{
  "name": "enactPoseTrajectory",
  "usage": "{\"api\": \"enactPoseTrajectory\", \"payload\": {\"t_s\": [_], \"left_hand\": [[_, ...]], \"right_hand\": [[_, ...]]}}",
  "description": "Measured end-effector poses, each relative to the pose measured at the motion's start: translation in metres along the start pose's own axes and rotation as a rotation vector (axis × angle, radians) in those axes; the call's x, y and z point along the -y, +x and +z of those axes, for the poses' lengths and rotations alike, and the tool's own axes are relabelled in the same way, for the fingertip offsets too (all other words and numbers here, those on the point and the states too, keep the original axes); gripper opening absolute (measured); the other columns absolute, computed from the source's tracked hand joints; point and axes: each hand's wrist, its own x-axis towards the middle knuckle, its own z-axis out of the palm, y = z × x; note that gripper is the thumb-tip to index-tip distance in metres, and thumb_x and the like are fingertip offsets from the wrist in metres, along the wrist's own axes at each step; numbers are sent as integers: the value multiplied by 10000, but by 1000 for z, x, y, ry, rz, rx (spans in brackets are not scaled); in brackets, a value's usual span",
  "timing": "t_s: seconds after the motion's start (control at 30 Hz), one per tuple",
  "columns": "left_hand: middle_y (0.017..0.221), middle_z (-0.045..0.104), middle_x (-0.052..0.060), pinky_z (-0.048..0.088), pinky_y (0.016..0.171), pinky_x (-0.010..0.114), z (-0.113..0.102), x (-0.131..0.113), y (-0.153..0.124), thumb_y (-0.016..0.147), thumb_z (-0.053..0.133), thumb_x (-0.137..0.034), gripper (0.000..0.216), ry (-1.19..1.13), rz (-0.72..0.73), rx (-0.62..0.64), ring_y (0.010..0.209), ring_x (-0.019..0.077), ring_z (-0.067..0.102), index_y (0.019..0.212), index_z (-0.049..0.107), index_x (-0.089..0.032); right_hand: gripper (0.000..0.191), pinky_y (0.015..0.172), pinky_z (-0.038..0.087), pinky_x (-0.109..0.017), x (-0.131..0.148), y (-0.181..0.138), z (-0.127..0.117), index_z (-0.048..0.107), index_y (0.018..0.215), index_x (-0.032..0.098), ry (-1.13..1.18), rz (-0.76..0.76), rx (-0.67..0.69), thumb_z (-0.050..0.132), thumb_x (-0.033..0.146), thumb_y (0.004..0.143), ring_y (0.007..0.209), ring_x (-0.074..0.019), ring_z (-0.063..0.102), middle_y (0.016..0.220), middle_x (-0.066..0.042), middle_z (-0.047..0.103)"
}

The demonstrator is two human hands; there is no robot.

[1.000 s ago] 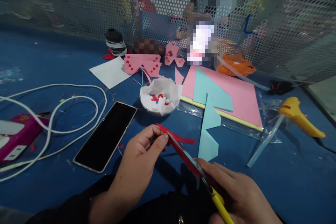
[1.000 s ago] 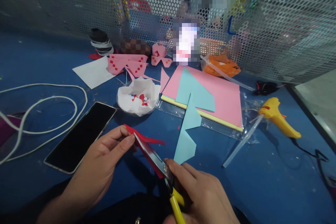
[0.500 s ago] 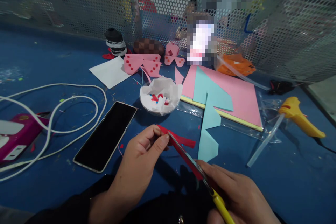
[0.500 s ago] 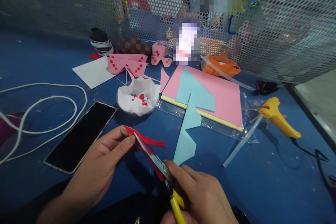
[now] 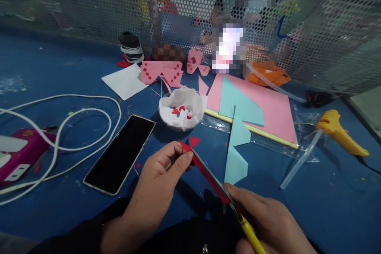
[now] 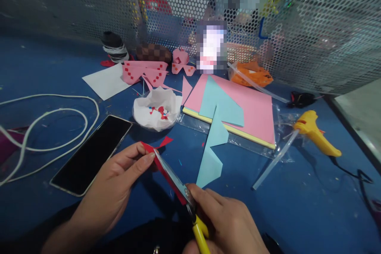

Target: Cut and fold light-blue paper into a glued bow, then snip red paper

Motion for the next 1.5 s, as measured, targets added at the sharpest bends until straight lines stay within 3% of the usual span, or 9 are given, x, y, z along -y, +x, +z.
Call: {"api": "enactPoseTrajectory", "payload": {"t_s": [0.17, 0.37, 0.97, 1.23, 1.33, 1.5], "left_hand": [[774, 636, -26, 422, 759, 252, 0, -1, -1, 900, 613, -330, 165, -45, -16, 10, 768, 126, 545, 800, 662, -208], [791, 647, -21, 414, 771, 253, 0, -2, -2, 900, 601, -327, 184, -70, -28, 10, 787, 130, 546, 765, 633, -205], [783, 600, -26, 414, 754, 273, 0, 4, -2, 899, 606, -354, 172, -41, -39, 51, 769, 134, 507, 824, 640, -204], [763, 577, -39, 414, 742, 247, -1, 3, -2, 907, 601, -353, 183, -39, -33, 63, 747, 119, 486, 799, 628, -209], [782, 597, -30, 419, 761, 244, -1, 2, -2, 920, 585, -349, 187, -23, -41, 69, 777, 124, 510, 808, 636, -208], [753, 603, -25, 440, 741, 234, 1, -1, -2, 904, 603, -321, 178, -41, -36, 43, 743, 119, 526, 780, 639, -198]], "right_hand": [[801, 481, 481, -249, -5, -1, -2, 538, 1359, 243, 14, 26, 71, 370, 820, 830, 547, -165, 607, 777, -35, 664], [943, 480, 457, -264, -1, 0, -7, 595, 1295, 246, 118, 90, 137, 299, 926, 712, 548, -172, 585, 773, -37, 673], [858, 524, 463, -220, 7, 3, -8, 612, 1273, 214, 191, 108, 122, 326, 864, 791, 576, -144, 548, 768, -27, 652], [636, 506, 445, -196, 9, 4, -8, 612, 1287, 227, 153, 100, 128, 526, 692, 863, 543, -118, 522, 732, 9, 645], [583, 491, 444, -189, 9, 3, -8, 612, 1301, 237, 168, 128, 125, 520, 643, 893, 548, -125, 540, 731, 7, 649], [619, 492, 474, -211, 11, 5, -10, 641, 1283, 281, 217, 134, 66, 646, 661, 794, 541, -149, 564, 714, 8, 645]]}}
